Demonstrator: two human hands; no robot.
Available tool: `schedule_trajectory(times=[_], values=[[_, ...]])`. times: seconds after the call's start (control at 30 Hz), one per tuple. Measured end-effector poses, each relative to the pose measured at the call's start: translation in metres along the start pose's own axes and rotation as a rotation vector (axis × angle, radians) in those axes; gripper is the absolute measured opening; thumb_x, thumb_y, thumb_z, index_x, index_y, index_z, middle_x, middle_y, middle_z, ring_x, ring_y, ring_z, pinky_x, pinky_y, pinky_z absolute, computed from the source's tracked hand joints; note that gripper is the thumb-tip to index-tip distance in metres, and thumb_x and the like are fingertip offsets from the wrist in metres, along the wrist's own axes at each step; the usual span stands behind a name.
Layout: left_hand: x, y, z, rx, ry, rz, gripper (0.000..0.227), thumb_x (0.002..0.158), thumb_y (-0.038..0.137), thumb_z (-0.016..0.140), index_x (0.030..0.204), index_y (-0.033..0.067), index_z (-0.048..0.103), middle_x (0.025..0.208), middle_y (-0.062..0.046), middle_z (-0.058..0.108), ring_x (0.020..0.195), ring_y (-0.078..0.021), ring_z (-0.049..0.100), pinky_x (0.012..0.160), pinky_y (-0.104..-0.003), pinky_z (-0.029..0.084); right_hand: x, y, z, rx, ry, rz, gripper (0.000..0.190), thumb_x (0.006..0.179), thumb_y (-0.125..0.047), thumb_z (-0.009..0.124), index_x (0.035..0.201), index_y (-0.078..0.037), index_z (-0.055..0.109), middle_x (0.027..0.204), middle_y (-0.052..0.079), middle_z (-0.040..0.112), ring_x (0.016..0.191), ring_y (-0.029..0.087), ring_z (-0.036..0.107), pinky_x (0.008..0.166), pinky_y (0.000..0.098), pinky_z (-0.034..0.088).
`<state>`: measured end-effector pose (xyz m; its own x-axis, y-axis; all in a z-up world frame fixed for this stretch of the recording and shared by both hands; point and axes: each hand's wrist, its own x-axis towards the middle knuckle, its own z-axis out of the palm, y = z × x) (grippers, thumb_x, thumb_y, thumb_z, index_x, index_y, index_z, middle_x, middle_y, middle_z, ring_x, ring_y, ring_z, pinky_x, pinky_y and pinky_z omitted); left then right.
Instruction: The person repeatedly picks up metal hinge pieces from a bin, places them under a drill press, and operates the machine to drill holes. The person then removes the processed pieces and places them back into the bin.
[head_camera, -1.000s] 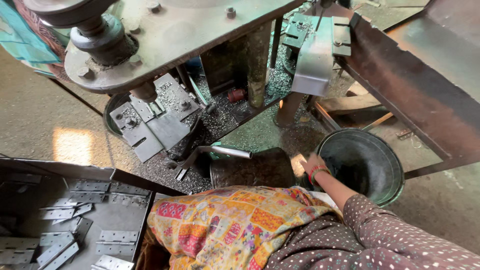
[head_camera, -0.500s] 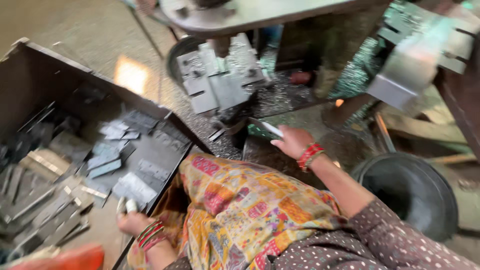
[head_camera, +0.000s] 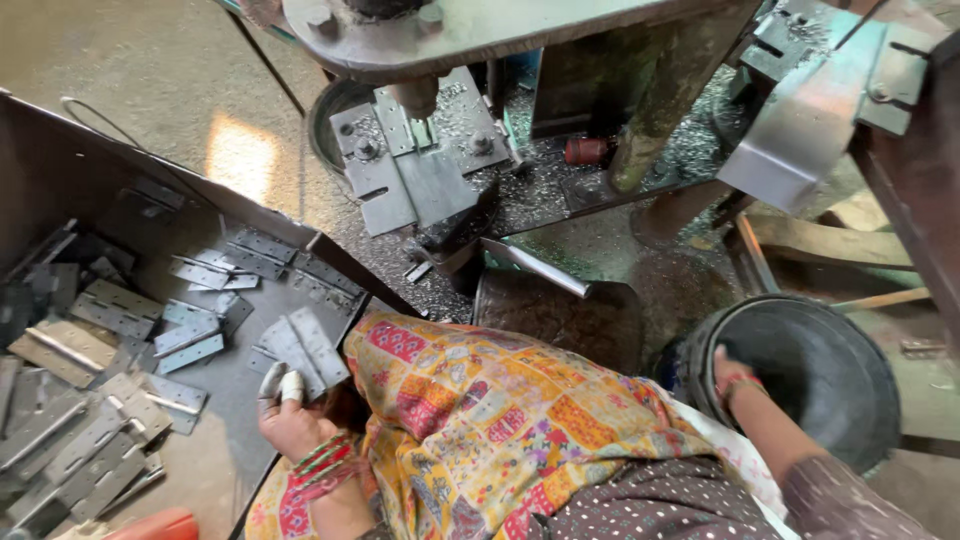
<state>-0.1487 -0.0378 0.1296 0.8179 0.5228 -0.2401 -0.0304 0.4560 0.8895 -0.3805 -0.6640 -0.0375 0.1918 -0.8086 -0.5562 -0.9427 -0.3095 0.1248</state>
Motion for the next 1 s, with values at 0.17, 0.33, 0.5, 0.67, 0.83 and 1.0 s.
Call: schedule_trajectory(times=[0.17, 0.33, 0.5, 0.67, 0.83, 1.0], values=[[-0.009, 0.005, 0.021, 0.012, -0.179, 0.041, 0.025, 0.094, -0.005, 0.062, 0.118, 0.0031, 0.068, 0.108, -0.003, 0.07, 0.09, -0.0121, 0.069, 0.076, -0.028, 0.061, -0.015, -0.019, 0.025, 0.433, -0.314, -0.216, 0.087, 0.085, -0.059, 0.075, 0.13, 0.015, 0.064, 0.137, 0.032, 0.065, 0.13, 0.041, 0.062, 0.107, 0.0467, 0.048], [-0.019, -0.029, 0.102, 0.086, -0.345, 0.027, 0.029, 0.089, -0.003, 0.067, 0.118, 0.0004, 0.07, 0.108, -0.005, 0.071, 0.094, -0.0136, 0.066, 0.084, -0.027, 0.055, -0.05, -0.155, -0.058, 0.673, -0.031, -0.85, 0.064, 0.118, -0.049, 0.063, 0.11, 0.015, 0.054, 0.1, 0.038, 0.049, 0.095, 0.048, 0.047, 0.081, 0.0471, 0.045], [-0.035, -0.074, 0.22, 0.074, -0.455, 0.121, 0.027, 0.089, -0.001, 0.072, 0.116, -0.0024, 0.07, 0.111, -0.008, 0.071, 0.096, -0.0158, 0.064, 0.087, -0.029, 0.052, -0.14, -0.251, -0.122, 0.571, 0.026, -1.443, 0.068, 0.1, -0.052, 0.057, 0.148, -0.005, 0.049, 0.131, 0.018, 0.063, 0.117, 0.025, 0.063, 0.098, 0.0378, 0.051], [-0.078, -0.07, 0.237, 0.57, -0.323, 0.365, 0.041, 0.089, 0.011, 0.075, 0.127, 0.0011, 0.064, 0.131, -0.02, 0.053, 0.11, -0.0245, 0.06, 0.093, -0.036, 0.051, -0.203, -0.269, -0.139, 0.226, -0.471, -1.066, 0.084, 0.087, -0.049, 0.066, 0.153, -0.013, 0.028, 0.108, 0.019, 0.072, 0.087, 0.03, 0.077, 0.078, 0.0453, 0.064], [-0.1, -0.06, 0.23, 1.396, -0.298, 1.072, 0.051, 0.094, 0.038, 0.062, 0.132, 0.0035, 0.064, 0.148, -0.016, 0.051, 0.138, -0.0321, 0.047, 0.113, -0.053, 0.036, -0.215, -0.272, -0.152, -0.211, -0.178, -1.133, 0.063, 0.088, -0.054, 0.068, 0.126, -0.01, 0.044, 0.078, 0.018, 0.072, 0.06, 0.03, 0.073, 0.061, 0.0438, 0.057], [-0.06, -0.075, 0.275, 1.716, -0.54, 0.975, 0.036, 0.095, 0.02, 0.048, 0.122, 0.0089, 0.07, 0.148, -0.009, 0.054, 0.144, -0.0239, 0.046, 0.115, -0.059, 0.032, -0.22, -0.272, -0.159, -0.202, -0.171, -1.177, 0.06, 0.089, -0.055, 0.068, 0.117, -0.007, 0.046, 0.071, 0.019, 0.071, 0.053, 0.03, 0.069, 0.056, 0.0448, 0.054]])
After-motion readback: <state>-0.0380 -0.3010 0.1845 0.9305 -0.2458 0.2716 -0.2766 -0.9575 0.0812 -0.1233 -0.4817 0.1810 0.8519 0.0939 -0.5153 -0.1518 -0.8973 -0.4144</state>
